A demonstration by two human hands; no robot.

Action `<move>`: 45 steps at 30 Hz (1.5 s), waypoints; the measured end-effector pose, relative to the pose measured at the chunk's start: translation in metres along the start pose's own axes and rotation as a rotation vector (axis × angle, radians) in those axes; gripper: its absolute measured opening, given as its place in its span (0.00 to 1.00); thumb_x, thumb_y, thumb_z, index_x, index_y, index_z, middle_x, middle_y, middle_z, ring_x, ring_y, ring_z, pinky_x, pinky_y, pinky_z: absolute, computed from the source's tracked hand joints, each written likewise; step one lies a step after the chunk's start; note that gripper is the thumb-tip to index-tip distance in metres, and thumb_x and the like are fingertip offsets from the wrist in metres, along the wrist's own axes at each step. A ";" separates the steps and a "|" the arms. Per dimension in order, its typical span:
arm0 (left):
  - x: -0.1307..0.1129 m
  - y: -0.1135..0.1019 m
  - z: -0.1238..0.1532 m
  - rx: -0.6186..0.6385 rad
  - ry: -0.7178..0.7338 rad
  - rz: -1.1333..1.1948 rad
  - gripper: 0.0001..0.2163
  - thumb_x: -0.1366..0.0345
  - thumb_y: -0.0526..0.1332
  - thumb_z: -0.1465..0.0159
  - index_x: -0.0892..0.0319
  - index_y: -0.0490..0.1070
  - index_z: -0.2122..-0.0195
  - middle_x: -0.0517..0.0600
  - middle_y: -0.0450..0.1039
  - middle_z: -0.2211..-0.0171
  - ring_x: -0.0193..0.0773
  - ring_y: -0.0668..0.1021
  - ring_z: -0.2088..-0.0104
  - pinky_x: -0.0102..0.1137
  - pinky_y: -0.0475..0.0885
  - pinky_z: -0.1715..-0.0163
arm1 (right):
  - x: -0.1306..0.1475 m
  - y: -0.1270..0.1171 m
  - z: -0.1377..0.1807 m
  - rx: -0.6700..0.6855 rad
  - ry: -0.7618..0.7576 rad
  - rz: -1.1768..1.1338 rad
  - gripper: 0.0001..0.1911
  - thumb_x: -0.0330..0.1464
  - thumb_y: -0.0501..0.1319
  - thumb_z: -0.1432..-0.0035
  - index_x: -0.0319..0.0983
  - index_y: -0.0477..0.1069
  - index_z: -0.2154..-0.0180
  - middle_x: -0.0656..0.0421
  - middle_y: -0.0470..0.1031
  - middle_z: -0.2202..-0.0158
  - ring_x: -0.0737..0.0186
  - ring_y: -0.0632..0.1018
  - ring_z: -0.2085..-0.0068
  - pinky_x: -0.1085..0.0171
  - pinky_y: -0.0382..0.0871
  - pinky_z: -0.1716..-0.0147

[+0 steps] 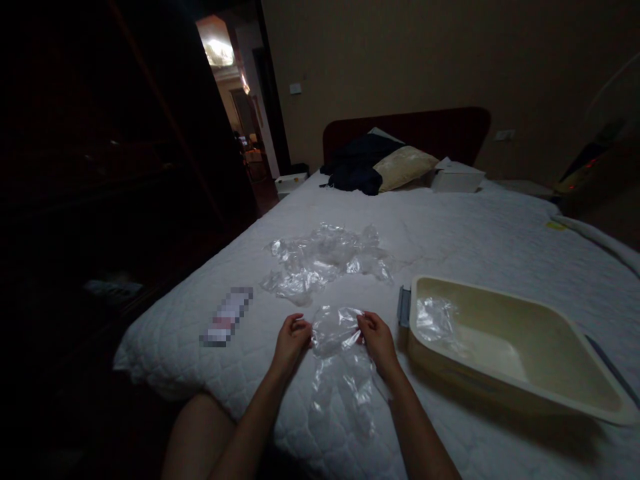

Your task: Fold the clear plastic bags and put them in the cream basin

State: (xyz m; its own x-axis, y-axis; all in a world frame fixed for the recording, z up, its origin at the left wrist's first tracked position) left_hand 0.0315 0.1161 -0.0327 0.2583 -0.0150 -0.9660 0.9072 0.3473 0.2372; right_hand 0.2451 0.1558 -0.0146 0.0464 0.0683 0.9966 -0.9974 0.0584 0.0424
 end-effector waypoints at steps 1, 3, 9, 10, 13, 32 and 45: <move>0.000 0.001 0.001 0.006 0.016 -0.035 0.20 0.62 0.64 0.54 0.58 0.62 0.61 0.45 0.67 0.71 0.27 0.70 0.80 0.23 0.66 0.81 | 0.000 0.001 0.001 0.009 -0.005 -0.001 0.20 0.44 0.63 0.59 0.37 0.70 0.67 0.60 0.71 0.79 0.65 0.71 0.79 0.67 0.64 0.80; -0.001 0.004 0.004 0.025 0.051 -0.097 0.18 0.64 0.64 0.54 0.59 0.63 0.62 0.44 0.67 0.72 0.25 0.68 0.81 0.22 0.65 0.81 | -0.001 0.001 0.001 0.024 -0.021 -0.002 0.19 0.44 0.63 0.59 0.37 0.70 0.67 0.59 0.72 0.78 0.64 0.72 0.78 0.67 0.64 0.79; -0.002 0.004 0.007 0.057 0.110 -0.147 0.14 0.66 0.61 0.52 0.61 0.65 0.63 0.44 0.67 0.74 0.25 0.68 0.80 0.22 0.65 0.80 | -0.007 -0.005 -0.002 0.004 -0.005 -0.005 0.17 0.44 0.63 0.58 0.37 0.70 0.71 0.62 0.69 0.82 0.67 0.69 0.81 0.68 0.62 0.82; -0.002 0.003 0.006 0.050 0.123 -0.164 0.13 0.67 0.61 0.51 0.61 0.65 0.64 0.45 0.67 0.74 0.25 0.68 0.80 0.22 0.65 0.79 | -0.009 -0.007 -0.003 -0.005 0.013 -0.024 0.17 0.44 0.63 0.58 0.37 0.71 0.71 0.62 0.69 0.82 0.67 0.69 0.81 0.68 0.62 0.82; -0.001 0.001 0.004 0.022 0.153 -0.231 0.12 0.68 0.60 0.51 0.62 0.67 0.65 0.46 0.68 0.73 0.26 0.68 0.80 0.22 0.65 0.79 | -0.014 -0.011 -0.004 -0.025 0.087 -0.138 0.18 0.44 0.65 0.61 0.38 0.71 0.71 0.61 0.71 0.79 0.66 0.71 0.79 0.67 0.66 0.80; -0.005 -0.003 0.010 -0.096 0.210 -0.296 0.16 0.59 0.63 0.50 0.62 0.67 0.63 0.52 0.68 0.65 0.31 0.71 0.75 0.25 0.68 0.80 | -0.016 -0.027 0.002 -0.100 -0.052 0.042 0.19 0.44 0.64 0.59 0.37 0.71 0.68 0.57 0.74 0.74 0.61 0.75 0.73 0.64 0.69 0.73; -0.031 0.002 0.028 -0.178 0.494 -0.532 0.07 0.62 0.60 0.46 0.59 0.66 0.71 0.47 0.62 0.68 0.31 0.69 0.74 0.28 0.68 0.73 | -0.027 -0.034 0.002 -0.143 -0.005 -0.167 0.14 0.41 0.65 0.59 0.39 0.71 0.71 0.59 0.75 0.70 0.61 0.77 0.66 0.64 0.72 0.65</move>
Point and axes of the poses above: each hand's wrist, its own z-axis away from the middle knuckle, its own y-axis out of the palm, x = y × z, the point moved 6 cm from there along -z, towards the middle knuckle
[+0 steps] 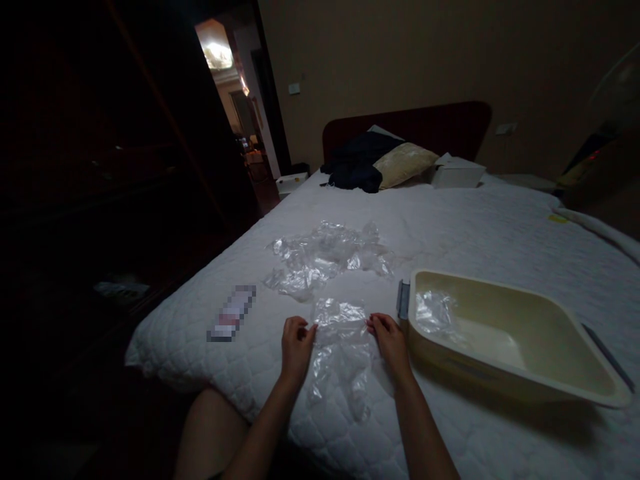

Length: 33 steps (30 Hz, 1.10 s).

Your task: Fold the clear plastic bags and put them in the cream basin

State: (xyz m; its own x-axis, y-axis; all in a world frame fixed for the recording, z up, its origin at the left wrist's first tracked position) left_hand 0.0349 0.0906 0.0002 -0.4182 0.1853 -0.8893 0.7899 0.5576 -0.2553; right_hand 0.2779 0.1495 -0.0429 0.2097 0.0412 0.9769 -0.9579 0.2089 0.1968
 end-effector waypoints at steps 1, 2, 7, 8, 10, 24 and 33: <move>-0.002 0.000 0.000 0.007 0.014 -0.015 0.06 0.62 0.59 0.45 0.59 0.66 0.73 0.48 0.62 0.69 0.31 0.69 0.73 0.28 0.68 0.73 | 0.000 0.000 0.001 -0.003 0.007 -0.015 0.14 0.41 0.65 0.59 0.39 0.71 0.71 0.59 0.75 0.70 0.61 0.77 0.66 0.64 0.72 0.65; -0.003 0.001 0.001 0.018 0.024 -0.024 0.06 0.63 0.58 0.44 0.59 0.66 0.74 0.48 0.62 0.68 0.32 0.70 0.72 0.28 0.68 0.72 | 0.001 0.000 0.002 -0.001 0.014 -0.031 0.14 0.41 0.65 0.59 0.39 0.71 0.71 0.59 0.74 0.69 0.61 0.77 0.65 0.64 0.72 0.65; -0.009 0.004 0.003 0.101 0.101 -0.123 0.07 0.65 0.55 0.42 0.59 0.69 0.74 0.49 0.63 0.69 0.34 0.70 0.70 0.29 0.67 0.68 | 0.000 0.000 0.002 0.002 0.029 -0.099 0.14 0.41 0.66 0.60 0.40 0.71 0.71 0.59 0.74 0.68 0.61 0.77 0.65 0.65 0.73 0.64; -0.011 0.005 0.004 0.118 0.116 -0.150 0.07 0.65 0.54 0.41 0.59 0.69 0.74 0.48 0.63 0.70 0.34 0.70 0.70 0.29 0.66 0.67 | -0.001 -0.001 0.002 0.004 0.035 -0.106 0.14 0.41 0.66 0.60 0.40 0.71 0.71 0.60 0.74 0.68 0.62 0.77 0.65 0.65 0.73 0.64; -0.014 0.006 0.005 0.147 0.138 -0.196 0.09 0.65 0.52 0.40 0.59 0.69 0.74 0.48 0.64 0.71 0.34 0.70 0.70 0.29 0.65 0.67 | -0.002 -0.001 0.002 0.010 0.045 -0.113 0.14 0.41 0.66 0.60 0.40 0.71 0.71 0.60 0.74 0.68 0.62 0.77 0.65 0.65 0.72 0.64; -0.032 0.013 0.012 0.163 0.309 -0.458 0.08 0.59 0.61 0.47 0.57 0.67 0.72 0.51 0.65 0.68 0.41 0.69 0.64 0.34 0.66 0.64 | 0.003 -0.004 0.007 0.014 0.031 -0.074 0.15 0.42 0.66 0.60 0.40 0.71 0.71 0.58 0.74 0.67 0.59 0.77 0.63 0.63 0.72 0.62; -0.041 -0.005 0.014 0.086 0.284 -0.319 0.06 0.67 0.56 0.43 0.58 0.67 0.65 0.53 0.65 0.65 0.40 0.70 0.64 0.33 0.67 0.64 | 0.006 -0.012 0.020 0.098 0.075 -0.059 0.14 0.41 0.64 0.56 0.41 0.71 0.68 0.59 0.73 0.65 0.60 0.76 0.60 0.63 0.69 0.58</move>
Point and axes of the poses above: each hand's wrist, its own z-axis away from the middle knuckle, its own y-axis out of the palm, x = y × z, the point moved 6 cm from there along -z, towards the middle knuckle
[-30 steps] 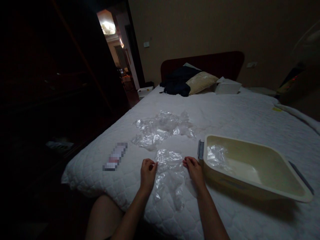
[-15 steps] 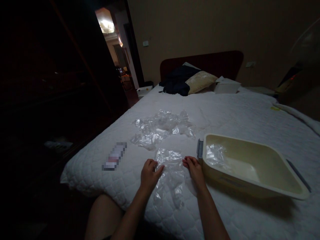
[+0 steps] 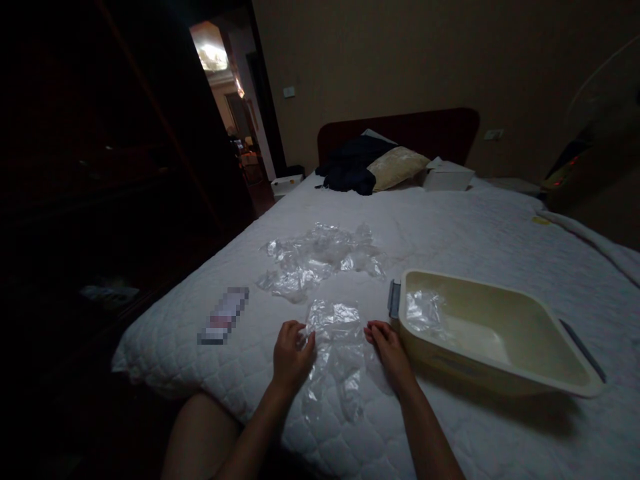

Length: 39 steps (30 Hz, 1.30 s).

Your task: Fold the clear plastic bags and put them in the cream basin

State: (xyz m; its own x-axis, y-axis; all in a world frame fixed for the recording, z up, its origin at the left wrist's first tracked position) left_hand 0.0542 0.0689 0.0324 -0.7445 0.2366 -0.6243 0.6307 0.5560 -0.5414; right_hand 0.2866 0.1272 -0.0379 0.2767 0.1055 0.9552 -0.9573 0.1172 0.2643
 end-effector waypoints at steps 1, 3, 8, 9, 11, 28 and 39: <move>-0.008 -0.002 0.003 0.003 0.039 -0.017 0.05 0.67 0.56 0.43 0.58 0.67 0.65 0.53 0.66 0.65 0.40 0.70 0.64 0.34 0.67 0.65 | 0.000 0.000 0.001 0.015 0.003 0.004 0.14 0.41 0.64 0.56 0.41 0.71 0.67 0.59 0.73 0.65 0.60 0.75 0.60 0.63 0.69 0.57; -0.032 0.003 0.013 0.098 0.166 -0.069 0.04 0.69 0.55 0.42 0.58 0.67 0.67 0.52 0.67 0.68 0.40 0.69 0.65 0.34 0.66 0.66 | 0.001 0.001 0.002 0.036 0.000 0.003 0.14 0.41 0.64 0.55 0.41 0.71 0.67 0.59 0.73 0.65 0.60 0.75 0.60 0.63 0.68 0.57; -0.106 0.046 0.052 0.381 0.504 -0.222 0.02 0.68 0.57 0.45 0.59 0.67 0.73 0.52 0.67 0.74 0.42 0.69 0.69 0.37 0.64 0.69 | 0.002 0.001 -0.001 0.032 0.001 -0.017 0.15 0.42 0.64 0.57 0.41 0.71 0.67 0.58 0.73 0.65 0.59 0.75 0.61 0.62 0.70 0.60; -0.115 0.055 0.057 0.407 0.517 -0.239 0.02 0.67 0.58 0.46 0.59 0.67 0.73 0.53 0.67 0.74 0.43 0.69 0.69 0.38 0.64 0.69 | 0.001 0.001 -0.001 0.035 0.005 -0.020 0.15 0.43 0.64 0.57 0.41 0.71 0.67 0.58 0.73 0.65 0.59 0.75 0.61 0.62 0.70 0.61; -0.126 0.070 0.061 0.429 0.497 -0.268 0.04 0.65 0.59 0.47 0.60 0.68 0.72 0.54 0.67 0.73 0.44 0.69 0.68 0.39 0.64 0.69 | 0.001 0.001 -0.002 0.044 0.011 -0.020 0.16 0.43 0.63 0.57 0.41 0.71 0.66 0.58 0.74 0.64 0.60 0.75 0.60 0.63 0.70 0.61; -0.125 0.069 0.039 0.421 0.301 -0.263 0.03 0.70 0.56 0.47 0.60 0.69 0.72 0.54 0.69 0.70 0.45 0.69 0.66 0.39 0.63 0.66 | 0.003 0.003 0.000 0.085 0.030 -0.034 0.15 0.43 0.62 0.55 0.42 0.71 0.66 0.58 0.74 0.65 0.60 0.75 0.59 0.63 0.68 0.59; -0.067 0.038 -0.008 0.376 -0.127 -0.226 0.08 0.68 0.51 0.42 0.59 0.68 0.74 0.51 0.70 0.72 0.38 0.71 0.68 0.30 0.60 0.68 | 0.011 0.005 0.010 0.065 0.002 -0.040 0.16 0.41 0.64 0.55 0.41 0.70 0.64 0.58 0.72 0.65 0.63 0.73 0.64 0.67 0.68 0.67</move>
Point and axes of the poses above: each hand's wrist, its own z-axis away from the middle knuckle, its own y-axis out of the palm, x = y × z, the point moved 6 cm from there along -z, towards the middle knuckle
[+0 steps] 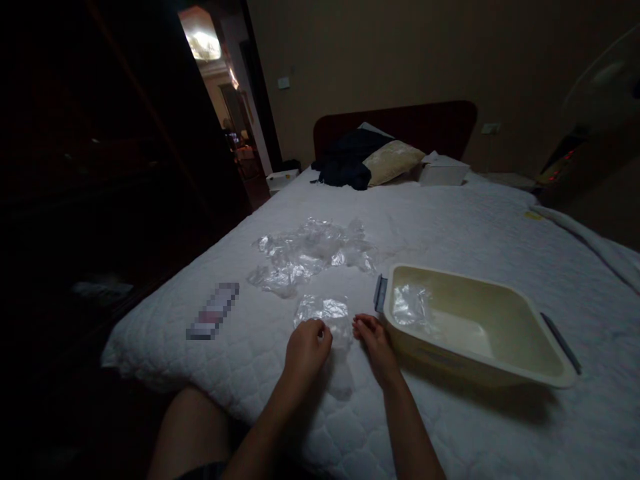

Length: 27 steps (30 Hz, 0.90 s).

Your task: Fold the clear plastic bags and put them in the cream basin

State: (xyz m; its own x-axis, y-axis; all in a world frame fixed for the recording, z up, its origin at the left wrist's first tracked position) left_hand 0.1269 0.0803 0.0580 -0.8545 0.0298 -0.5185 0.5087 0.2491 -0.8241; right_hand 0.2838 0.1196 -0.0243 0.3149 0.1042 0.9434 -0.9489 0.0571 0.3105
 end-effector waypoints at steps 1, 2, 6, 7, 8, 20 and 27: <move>0.003 0.001 -0.001 0.012 -0.010 -0.009 0.08 0.68 0.51 0.42 0.59 0.68 0.74 0.51 0.70 0.72 0.37 0.71 0.68 0.29 0.60 0.68 | 0.001 0.000 0.002 0.016 0.008 -0.001 0.16 0.40 0.64 0.55 0.41 0.69 0.63 0.59 0.72 0.67 0.65 0.73 0.67 0.68 0.67 0.70; 0.006 0.004 -0.001 0.025 -0.022 -0.014 0.08 0.68 0.51 0.42 0.59 0.68 0.74 0.51 0.70 0.72 0.37 0.71 0.69 0.29 0.59 0.69 | 0.002 0.002 0.003 0.044 0.021 -0.011 0.16 0.39 0.64 0.55 0.42 0.69 0.63 0.60 0.71 0.69 0.67 0.72 0.71 0.69 0.66 0.74; 0.016 0.018 -0.002 0.094 -0.075 0.028 0.09 0.66 0.50 0.42 0.59 0.68 0.74 0.50 0.70 0.74 0.35 0.70 0.72 0.28 0.58 0.73 | 0.004 0.009 0.008 0.147 0.070 -0.063 0.15 0.37 0.64 0.55 0.40 0.67 0.64 0.62 0.70 0.73 0.70 0.69 0.77 0.71 0.63 0.80; 0.018 0.021 -0.001 0.107 -0.081 0.053 0.09 0.66 0.50 0.42 0.59 0.67 0.75 0.49 0.70 0.74 0.35 0.70 0.73 0.28 0.58 0.73 | 0.005 0.010 0.009 0.149 0.074 -0.051 0.15 0.38 0.64 0.55 0.39 0.67 0.64 0.61 0.70 0.73 0.70 0.70 0.77 0.71 0.62 0.81; 0.019 0.023 -0.001 0.110 -0.082 0.078 0.09 0.66 0.50 0.42 0.59 0.67 0.75 0.49 0.70 0.75 0.35 0.70 0.73 0.28 0.58 0.73 | 0.005 0.010 0.010 0.149 0.074 -0.026 0.15 0.38 0.64 0.55 0.39 0.66 0.65 0.61 0.70 0.73 0.70 0.69 0.78 0.71 0.62 0.82; 0.020 0.030 0.001 0.046 -0.051 0.228 0.08 0.65 0.52 0.43 0.59 0.67 0.74 0.48 0.69 0.74 0.34 0.70 0.71 0.26 0.60 0.71 | 0.003 0.005 0.037 0.143 0.073 0.564 0.12 0.39 0.60 0.54 0.39 0.62 0.70 0.67 0.62 0.82 0.71 0.64 0.81 0.71 0.55 0.83; 0.022 0.043 0.001 0.105 -0.018 0.175 0.08 0.65 0.52 0.43 0.59 0.66 0.76 0.47 0.68 0.76 0.33 0.69 0.73 0.26 0.58 0.74 | -0.007 0.001 0.061 0.328 0.261 0.627 0.14 0.42 0.57 0.52 0.41 0.55 0.70 0.70 0.62 0.85 0.72 0.63 0.87 0.73 0.51 0.88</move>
State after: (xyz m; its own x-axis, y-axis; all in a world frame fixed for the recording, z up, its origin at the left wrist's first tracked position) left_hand 0.1302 0.0910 0.0110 -0.7508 0.0465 -0.6588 0.6580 0.1390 -0.7401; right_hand 0.2796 0.0579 -0.0239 -0.3302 0.2539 0.9091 -0.8968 -0.3849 -0.2182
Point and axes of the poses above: each hand's wrist, its own z-axis away from the middle knuckle, its own y-axis out of the palm, x = y × z, the point moved 6 cm from there along -z, towards the middle knuckle
